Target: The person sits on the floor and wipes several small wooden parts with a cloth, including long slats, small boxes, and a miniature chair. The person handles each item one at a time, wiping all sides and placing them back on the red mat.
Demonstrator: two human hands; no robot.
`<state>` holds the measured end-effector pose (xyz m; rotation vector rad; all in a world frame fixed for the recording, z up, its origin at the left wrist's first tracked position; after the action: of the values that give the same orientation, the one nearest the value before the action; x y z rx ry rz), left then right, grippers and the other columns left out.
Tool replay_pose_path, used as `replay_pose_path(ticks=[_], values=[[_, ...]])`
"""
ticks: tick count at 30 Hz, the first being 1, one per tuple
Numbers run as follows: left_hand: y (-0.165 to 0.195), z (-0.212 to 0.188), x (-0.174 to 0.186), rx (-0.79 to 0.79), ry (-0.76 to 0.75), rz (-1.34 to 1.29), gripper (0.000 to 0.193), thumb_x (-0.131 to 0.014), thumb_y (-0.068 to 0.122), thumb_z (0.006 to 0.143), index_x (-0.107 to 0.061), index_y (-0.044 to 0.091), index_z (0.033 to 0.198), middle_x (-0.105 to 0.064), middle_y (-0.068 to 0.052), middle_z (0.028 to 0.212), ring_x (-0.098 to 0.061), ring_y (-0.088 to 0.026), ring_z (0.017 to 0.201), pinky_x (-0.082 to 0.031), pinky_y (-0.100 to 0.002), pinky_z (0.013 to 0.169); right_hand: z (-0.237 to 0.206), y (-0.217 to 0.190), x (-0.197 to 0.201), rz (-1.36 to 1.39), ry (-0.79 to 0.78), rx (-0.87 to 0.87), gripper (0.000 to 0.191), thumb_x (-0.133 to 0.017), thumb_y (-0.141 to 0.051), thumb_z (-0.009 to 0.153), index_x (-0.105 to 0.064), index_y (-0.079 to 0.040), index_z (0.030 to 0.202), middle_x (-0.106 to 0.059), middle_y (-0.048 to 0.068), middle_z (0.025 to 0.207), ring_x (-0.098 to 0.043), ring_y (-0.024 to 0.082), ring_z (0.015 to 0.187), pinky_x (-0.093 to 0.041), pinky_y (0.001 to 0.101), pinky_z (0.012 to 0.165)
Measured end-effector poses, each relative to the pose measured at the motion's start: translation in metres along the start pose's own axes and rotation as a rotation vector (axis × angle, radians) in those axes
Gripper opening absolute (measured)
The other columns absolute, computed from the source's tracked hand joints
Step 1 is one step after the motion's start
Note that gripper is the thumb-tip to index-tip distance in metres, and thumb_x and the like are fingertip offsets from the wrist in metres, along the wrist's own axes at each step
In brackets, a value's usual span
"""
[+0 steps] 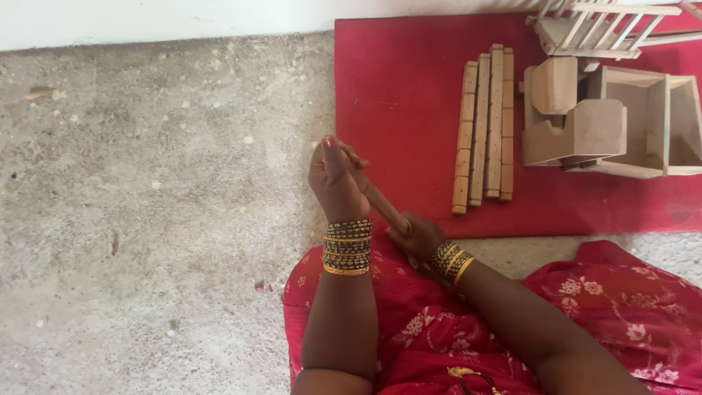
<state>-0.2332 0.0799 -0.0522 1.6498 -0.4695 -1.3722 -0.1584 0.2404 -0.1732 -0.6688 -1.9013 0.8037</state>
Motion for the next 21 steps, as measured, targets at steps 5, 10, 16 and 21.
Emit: replay_pose_path(ticks=[5, 10, 16, 21], values=[[0.001, -0.013, -0.002, 0.019, 0.027, -0.112, 0.033, -0.052, 0.029, 0.107, -0.058, 0.008, 0.083, -0.058, -0.003, 0.072, -0.057, -0.013, 0.062, -0.053, -0.029, 0.06, 0.011, -0.043, 0.024, 0.002, 0.216, 0.186, 0.026, -0.072, -0.034, 0.092, -0.068, -0.008, 0.096, -0.071, 0.008, 0.072, -0.07, 0.02, 0.061, -0.057, 0.0379, 0.057], [-0.001, -0.019, -0.009, -0.03, 0.014, -0.136, 0.03, -0.056, 0.024, 0.106, -0.055, 0.009, 0.081, -0.057, -0.004, 0.069, -0.054, -0.013, 0.058, -0.047, -0.028, 0.053, 0.023, -0.06, 0.031, 0.056, 0.381, 0.451, 0.025, -0.075, -0.027, 0.086, -0.067, -0.007, 0.1, -0.071, 0.009, 0.078, -0.071, 0.023, 0.066, -0.057, 0.0387, 0.057], [0.001, -0.013, -0.006, -0.003, -0.023, -0.228, 0.026, -0.058, 0.02, 0.104, -0.056, 0.009, 0.08, -0.056, -0.004, 0.067, -0.054, -0.013, 0.057, -0.048, -0.029, 0.053, 0.016, -0.006, 0.021, -0.094, 0.356, 0.347, 0.018, -0.075, -0.026, 0.09, -0.067, -0.009, 0.089, -0.069, 0.009, 0.074, -0.068, 0.025, 0.062, -0.055, 0.0403, 0.055], [-0.006, -0.022, -0.018, 0.01, -0.128, -0.199, 0.025, -0.058, 0.019, 0.102, -0.056, 0.008, 0.08, -0.057, -0.004, 0.069, -0.053, -0.014, 0.058, -0.046, -0.029, 0.052, 0.02, -0.03, 0.026, 0.007, 0.377, 0.382, 0.017, -0.072, -0.023, 0.091, -0.065, -0.007, 0.089, -0.068, 0.01, 0.074, -0.067, 0.025, 0.062, -0.054, 0.0401, 0.055]])
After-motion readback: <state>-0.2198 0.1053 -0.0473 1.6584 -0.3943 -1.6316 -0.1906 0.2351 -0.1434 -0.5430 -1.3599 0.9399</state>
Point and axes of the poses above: each hand's wrist, its own z-axis towards the middle knuckle, its own x-axis out of the back of the hand, y = z × x, the point moved 4 cm from there along z, towards the middle knuckle
